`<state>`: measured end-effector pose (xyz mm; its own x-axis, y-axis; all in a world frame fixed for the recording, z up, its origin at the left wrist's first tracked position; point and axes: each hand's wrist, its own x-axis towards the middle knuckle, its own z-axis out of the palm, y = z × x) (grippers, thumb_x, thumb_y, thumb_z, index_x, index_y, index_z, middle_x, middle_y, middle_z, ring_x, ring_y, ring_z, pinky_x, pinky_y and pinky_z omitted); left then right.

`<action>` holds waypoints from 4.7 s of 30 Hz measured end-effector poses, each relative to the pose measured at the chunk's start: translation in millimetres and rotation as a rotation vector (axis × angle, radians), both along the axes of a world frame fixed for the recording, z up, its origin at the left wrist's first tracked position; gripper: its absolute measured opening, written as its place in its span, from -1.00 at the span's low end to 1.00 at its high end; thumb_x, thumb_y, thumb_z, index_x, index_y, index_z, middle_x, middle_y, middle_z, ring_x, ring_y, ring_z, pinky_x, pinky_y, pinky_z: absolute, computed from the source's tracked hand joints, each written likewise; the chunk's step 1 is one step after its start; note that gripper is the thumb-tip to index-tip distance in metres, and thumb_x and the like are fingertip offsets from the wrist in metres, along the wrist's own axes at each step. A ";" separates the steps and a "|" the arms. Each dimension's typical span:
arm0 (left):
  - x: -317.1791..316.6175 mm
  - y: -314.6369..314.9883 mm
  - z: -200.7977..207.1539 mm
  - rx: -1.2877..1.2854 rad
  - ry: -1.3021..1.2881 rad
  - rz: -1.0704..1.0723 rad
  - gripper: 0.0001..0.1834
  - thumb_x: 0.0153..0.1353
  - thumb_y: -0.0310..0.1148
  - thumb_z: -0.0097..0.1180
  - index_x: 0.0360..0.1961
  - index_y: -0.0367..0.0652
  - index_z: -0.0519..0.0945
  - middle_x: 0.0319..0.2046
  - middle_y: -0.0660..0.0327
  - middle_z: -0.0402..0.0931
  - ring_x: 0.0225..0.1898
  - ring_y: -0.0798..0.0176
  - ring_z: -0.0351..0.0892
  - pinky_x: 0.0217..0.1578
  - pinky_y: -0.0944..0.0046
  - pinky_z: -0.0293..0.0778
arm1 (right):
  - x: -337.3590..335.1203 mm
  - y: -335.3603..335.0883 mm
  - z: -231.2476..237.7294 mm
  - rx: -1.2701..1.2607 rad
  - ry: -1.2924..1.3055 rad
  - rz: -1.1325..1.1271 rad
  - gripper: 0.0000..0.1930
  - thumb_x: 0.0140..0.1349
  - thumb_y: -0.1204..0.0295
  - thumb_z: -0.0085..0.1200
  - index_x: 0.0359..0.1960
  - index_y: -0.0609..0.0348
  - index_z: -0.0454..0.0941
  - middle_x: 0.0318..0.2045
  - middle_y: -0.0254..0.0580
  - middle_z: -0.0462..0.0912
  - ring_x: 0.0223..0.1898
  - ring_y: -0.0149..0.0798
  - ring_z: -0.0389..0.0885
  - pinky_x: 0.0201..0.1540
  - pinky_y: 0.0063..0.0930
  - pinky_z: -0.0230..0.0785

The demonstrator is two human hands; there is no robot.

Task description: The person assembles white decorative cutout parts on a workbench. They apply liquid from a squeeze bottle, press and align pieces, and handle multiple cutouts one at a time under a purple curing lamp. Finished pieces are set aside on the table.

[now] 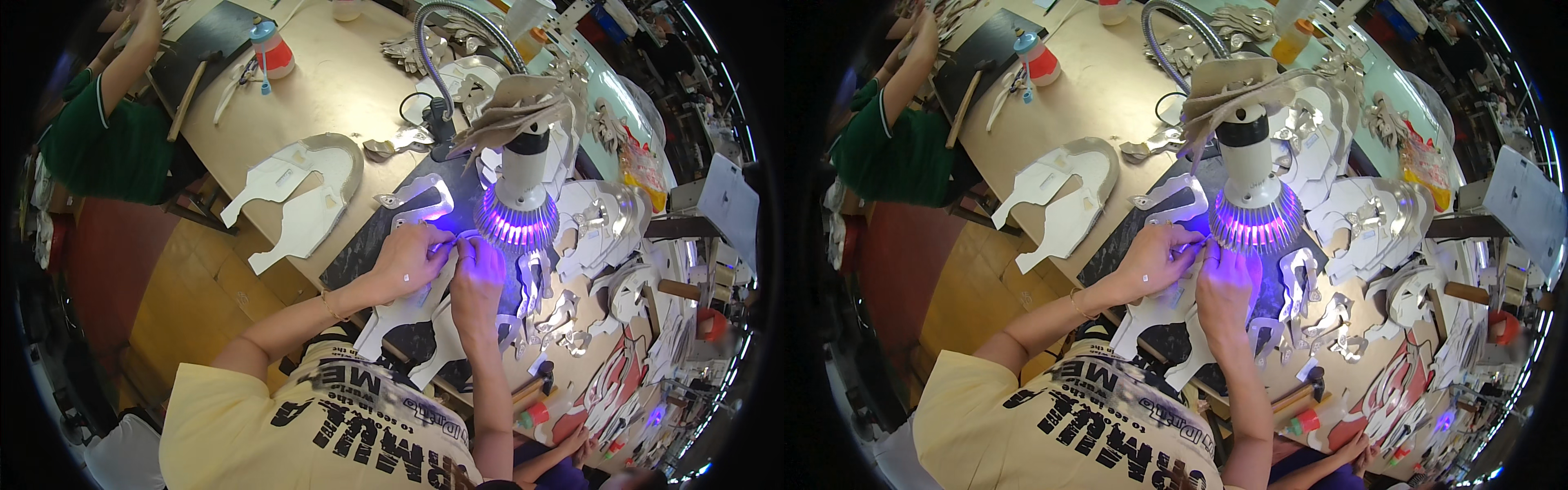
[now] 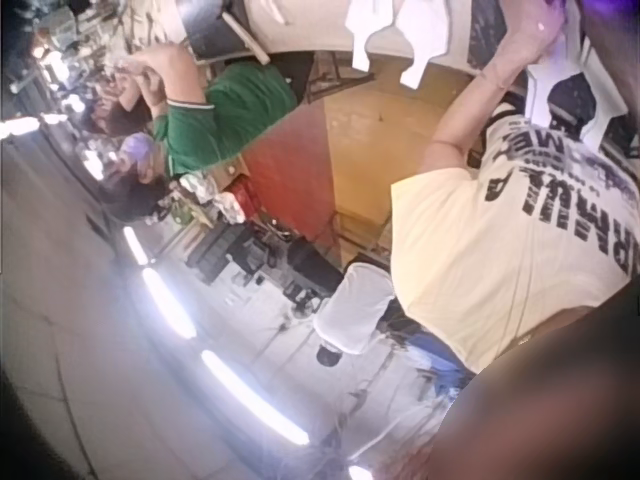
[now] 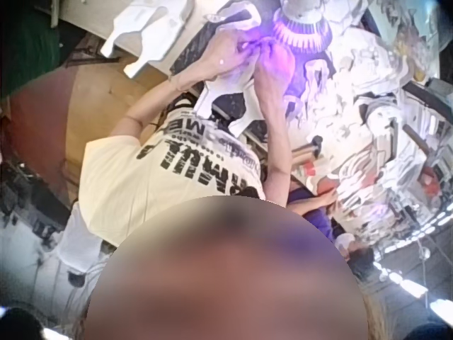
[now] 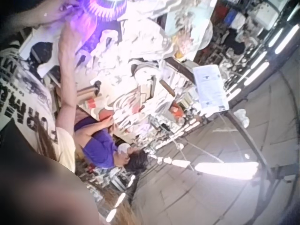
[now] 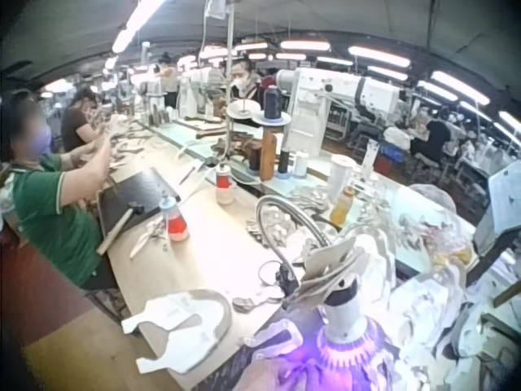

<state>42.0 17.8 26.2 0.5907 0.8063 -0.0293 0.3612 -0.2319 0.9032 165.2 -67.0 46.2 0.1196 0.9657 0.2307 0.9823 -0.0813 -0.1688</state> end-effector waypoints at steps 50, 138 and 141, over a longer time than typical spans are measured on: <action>14.6 4.9 11.9 -0.027 0.069 -0.077 -0.75 0.16 -0.36 0.14 -0.21 -0.27 0.71 -0.46 -0.06 0.64 -0.43 0.00 0.67 -0.34 0.12 0.54 | 18.1 -2.7 -21.6 0.196 -0.128 0.076 -0.71 0.11 0.57 0.13 -0.09 0.32 0.53 -0.22 -0.01 0.54 -0.17 0.03 0.55 -0.07 -0.15 0.44; 17.1 19.7 -17.1 -0.271 -0.098 -0.168 -0.74 0.18 -0.40 0.19 -0.19 -0.39 0.70 -0.34 0.13 0.69 -0.35 0.42 0.58 -0.26 0.33 0.53 | 28.7 -3.8 -32.9 0.316 0.670 -0.176 -0.87 0.18 0.55 0.27 -0.28 0.31 0.60 -0.21 -0.13 0.44 -0.15 -0.22 0.55 -0.15 -0.40 0.55; 15.8 20.4 -17.1 -0.305 -0.150 -0.196 -0.73 0.18 -0.40 0.19 -0.18 -0.38 0.70 -0.33 0.13 0.70 -0.35 0.42 0.58 -0.26 0.32 0.53 | 25.5 -3.3 -32.0 0.337 0.636 -0.180 -0.88 0.18 0.52 0.26 -0.31 0.31 0.60 -0.20 -0.02 0.44 -0.22 -0.09 0.58 -0.21 -0.29 0.50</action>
<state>57.8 38.3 9.0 0.7486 0.6454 -0.1520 0.1955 0.0042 0.9807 190.7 -70.3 14.2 0.4784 0.8077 0.3445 0.6630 -0.0750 -0.7449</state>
